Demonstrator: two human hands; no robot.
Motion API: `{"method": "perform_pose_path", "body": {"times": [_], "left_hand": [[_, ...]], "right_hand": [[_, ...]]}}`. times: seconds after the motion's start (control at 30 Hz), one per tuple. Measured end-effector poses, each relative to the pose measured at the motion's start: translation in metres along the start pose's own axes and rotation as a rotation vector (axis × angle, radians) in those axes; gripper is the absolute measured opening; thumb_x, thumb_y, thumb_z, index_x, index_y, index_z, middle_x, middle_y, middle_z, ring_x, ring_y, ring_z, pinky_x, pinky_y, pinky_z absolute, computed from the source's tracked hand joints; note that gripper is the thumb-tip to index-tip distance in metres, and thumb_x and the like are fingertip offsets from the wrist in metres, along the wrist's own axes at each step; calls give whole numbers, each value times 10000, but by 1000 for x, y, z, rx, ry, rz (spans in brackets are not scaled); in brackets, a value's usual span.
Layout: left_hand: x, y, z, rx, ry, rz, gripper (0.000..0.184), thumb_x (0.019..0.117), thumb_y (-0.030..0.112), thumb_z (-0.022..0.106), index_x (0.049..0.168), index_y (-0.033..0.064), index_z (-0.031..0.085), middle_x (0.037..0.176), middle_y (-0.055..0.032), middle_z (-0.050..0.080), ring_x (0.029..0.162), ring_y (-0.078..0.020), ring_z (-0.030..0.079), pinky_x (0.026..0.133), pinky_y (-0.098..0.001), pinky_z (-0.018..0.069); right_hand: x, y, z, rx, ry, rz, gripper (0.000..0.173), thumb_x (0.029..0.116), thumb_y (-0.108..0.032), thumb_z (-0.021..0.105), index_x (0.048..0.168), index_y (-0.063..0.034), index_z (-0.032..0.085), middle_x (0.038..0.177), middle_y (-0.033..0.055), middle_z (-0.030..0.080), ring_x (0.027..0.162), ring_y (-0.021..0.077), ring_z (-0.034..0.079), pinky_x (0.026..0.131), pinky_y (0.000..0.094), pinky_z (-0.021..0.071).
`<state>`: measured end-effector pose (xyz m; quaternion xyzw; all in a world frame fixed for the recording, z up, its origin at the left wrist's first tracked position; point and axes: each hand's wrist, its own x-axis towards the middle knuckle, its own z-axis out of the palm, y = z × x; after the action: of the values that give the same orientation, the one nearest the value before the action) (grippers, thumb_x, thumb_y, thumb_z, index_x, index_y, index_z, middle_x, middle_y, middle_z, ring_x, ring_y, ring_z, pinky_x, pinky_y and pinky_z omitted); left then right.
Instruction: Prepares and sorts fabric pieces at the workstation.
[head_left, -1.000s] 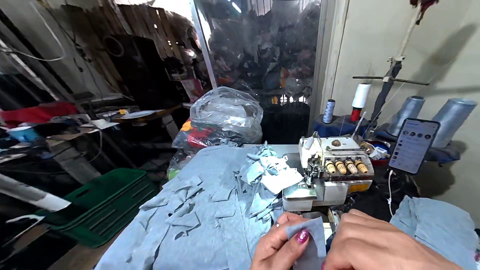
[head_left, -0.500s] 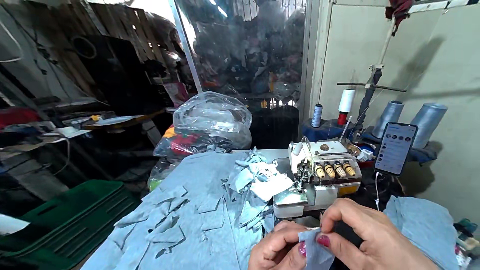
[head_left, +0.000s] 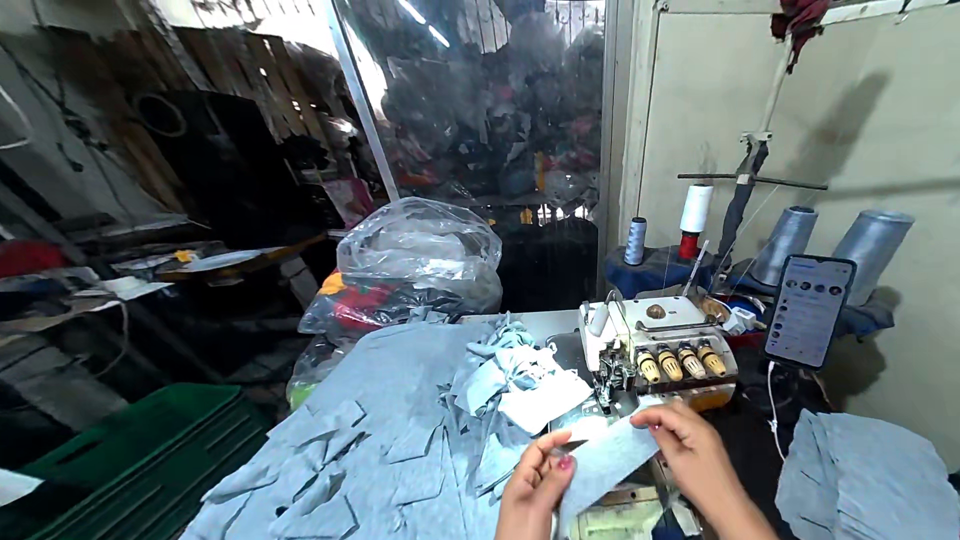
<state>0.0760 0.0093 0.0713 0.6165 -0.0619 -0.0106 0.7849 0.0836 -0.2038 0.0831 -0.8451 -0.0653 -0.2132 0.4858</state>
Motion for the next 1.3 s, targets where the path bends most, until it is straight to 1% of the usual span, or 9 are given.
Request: {"method": "perform_pose_path", "body": {"times": [0.13,0.27,0.63,0.73,0.83,0.93,1.1,1.2,1.3], "left_hand": [[52,-9,-18,250,93,-31,214,941,-3,566,1145,-3,629,776,3,633,696,-72,617,651,-250,521],[72,-10,-30,184,132,-37,222,910,-44,544,1113,-6,627,832,-14,668,735,-76,649,671,-246,548],[100,-9,-42,127,183,-35,167,963,-15,553,1096,-40,652,992,-81,699,889,-109,671,804,-273,562],[107,5,-48,-4,276,-65,172,1006,-3,538,1146,-16,637,909,-94,693,718,-132,654,627,-273,547],[100,27,-89,-2,210,82,509,1006,9,513,1495,76,390,1312,-98,642,1048,-184,690,900,-366,576],[81,50,-151,149,286,215,558,983,76,541,1520,80,390,1451,-103,539,1217,-209,618,984,-407,544],[19,64,-186,9,695,253,294,999,-6,454,1267,26,569,1079,-55,678,847,-140,687,721,-304,590],[-28,39,-172,-153,657,180,247,989,-28,424,1182,22,570,953,-31,718,729,-126,695,654,-292,599],[-67,10,-154,-321,497,-76,234,1023,-21,385,1149,17,578,906,-51,732,738,-158,718,696,-325,618]], "right_hand": [[6,20,40,106,78,246,278,992,-59,494,1117,-53,743,1055,83,710,785,119,673,658,284,565],[15,18,63,162,230,277,220,947,-66,558,1121,-17,684,744,23,646,540,68,592,497,246,518],[7,18,72,-1,376,26,238,953,-78,597,1130,70,654,650,12,583,514,24,511,491,213,463],[-16,0,73,153,331,-113,181,957,-20,578,1076,111,616,727,19,626,584,-61,531,553,123,478],[-40,-13,86,242,155,-299,109,1029,-97,568,1066,-6,615,840,47,680,672,-45,604,628,119,522],[-43,-33,110,237,-101,-375,158,995,-72,581,1031,-11,722,866,110,713,734,91,665,684,229,566],[12,-70,194,34,-560,-279,287,982,-52,519,1148,-40,752,1025,163,723,946,287,709,833,449,582],[46,-91,236,-355,-962,-180,385,1049,-231,521,1366,-42,631,1372,197,599,1337,379,521,1081,552,442],[44,-96,247,-442,-1054,-280,313,1007,-197,566,1226,4,663,1290,223,617,1293,414,524,1053,591,415]]}}
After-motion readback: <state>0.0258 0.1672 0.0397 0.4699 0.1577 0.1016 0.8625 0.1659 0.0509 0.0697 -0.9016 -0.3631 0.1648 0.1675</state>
